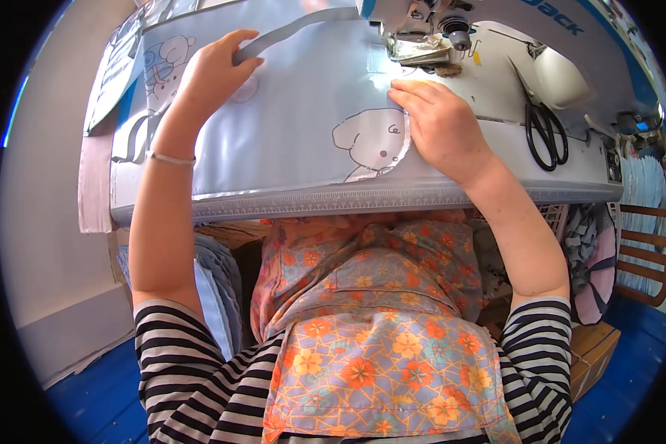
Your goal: Sewing straps onto blue fabric items using an industrial sewing machine.
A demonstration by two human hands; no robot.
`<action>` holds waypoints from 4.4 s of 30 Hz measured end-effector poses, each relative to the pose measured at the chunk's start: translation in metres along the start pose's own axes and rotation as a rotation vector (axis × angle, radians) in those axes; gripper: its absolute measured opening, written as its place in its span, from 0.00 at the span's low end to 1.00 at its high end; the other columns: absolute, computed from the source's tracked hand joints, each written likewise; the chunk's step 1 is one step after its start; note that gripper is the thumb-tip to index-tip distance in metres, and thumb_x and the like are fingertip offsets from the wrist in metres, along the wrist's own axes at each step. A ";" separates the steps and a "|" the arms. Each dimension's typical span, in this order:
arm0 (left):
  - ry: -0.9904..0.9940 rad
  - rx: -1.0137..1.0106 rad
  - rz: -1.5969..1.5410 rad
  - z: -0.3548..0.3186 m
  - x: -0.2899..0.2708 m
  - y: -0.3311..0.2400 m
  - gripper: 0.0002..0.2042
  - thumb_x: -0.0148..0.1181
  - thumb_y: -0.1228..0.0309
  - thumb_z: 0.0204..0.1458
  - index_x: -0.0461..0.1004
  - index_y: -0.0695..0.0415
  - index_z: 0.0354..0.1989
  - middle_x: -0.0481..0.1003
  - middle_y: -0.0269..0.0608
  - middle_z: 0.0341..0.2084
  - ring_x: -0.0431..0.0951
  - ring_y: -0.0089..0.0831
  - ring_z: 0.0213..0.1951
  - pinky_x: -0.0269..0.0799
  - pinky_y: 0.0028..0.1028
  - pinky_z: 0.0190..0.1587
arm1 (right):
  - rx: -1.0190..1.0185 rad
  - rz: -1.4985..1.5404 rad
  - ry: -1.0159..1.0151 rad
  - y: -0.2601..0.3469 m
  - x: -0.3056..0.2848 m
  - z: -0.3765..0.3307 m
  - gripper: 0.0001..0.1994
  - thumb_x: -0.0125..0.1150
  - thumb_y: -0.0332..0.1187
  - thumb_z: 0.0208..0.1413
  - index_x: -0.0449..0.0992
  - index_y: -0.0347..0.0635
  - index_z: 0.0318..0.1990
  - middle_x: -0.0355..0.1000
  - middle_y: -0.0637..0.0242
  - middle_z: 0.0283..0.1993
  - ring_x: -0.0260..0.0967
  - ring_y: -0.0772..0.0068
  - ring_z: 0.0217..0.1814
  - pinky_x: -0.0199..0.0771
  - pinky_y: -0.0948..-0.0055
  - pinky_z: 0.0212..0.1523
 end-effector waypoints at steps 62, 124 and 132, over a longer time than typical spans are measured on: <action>-0.205 0.518 -0.032 -0.039 0.079 -0.155 0.15 0.54 0.73 0.52 0.77 0.63 0.47 0.78 0.47 0.51 0.75 0.42 0.55 0.67 0.39 0.60 | 0.058 -0.167 0.037 -0.021 0.006 0.012 0.14 0.55 0.23 0.53 0.80 0.38 0.46 0.77 0.65 0.49 0.72 0.62 0.52 0.76 0.64 0.52; 0.324 0.213 -0.327 -0.144 0.039 -0.182 0.12 0.61 0.76 0.51 0.76 0.61 0.44 0.75 0.50 0.33 0.79 0.51 0.32 0.76 0.39 0.34 | 0.087 0.261 0.029 0.058 -0.021 -0.050 0.14 0.63 0.19 0.45 0.79 0.38 0.42 0.75 0.57 0.50 0.71 0.49 0.57 0.74 0.56 0.57; 0.127 0.373 -0.132 -0.176 0.031 -0.176 0.26 0.60 0.80 0.39 0.75 0.63 0.52 0.73 0.46 0.54 0.73 0.45 0.55 0.68 0.43 0.58 | 0.114 0.324 -0.016 0.027 -0.017 -0.030 0.10 0.63 0.18 0.47 0.80 0.38 0.38 0.77 0.59 0.48 0.73 0.52 0.55 0.75 0.59 0.56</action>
Point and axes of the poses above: each hand's wrist, its own z-axis towards the middle knuckle, its own x-axis out of the palm, y = z × x, the point moved 7 cm from there along z, towards the middle knuckle
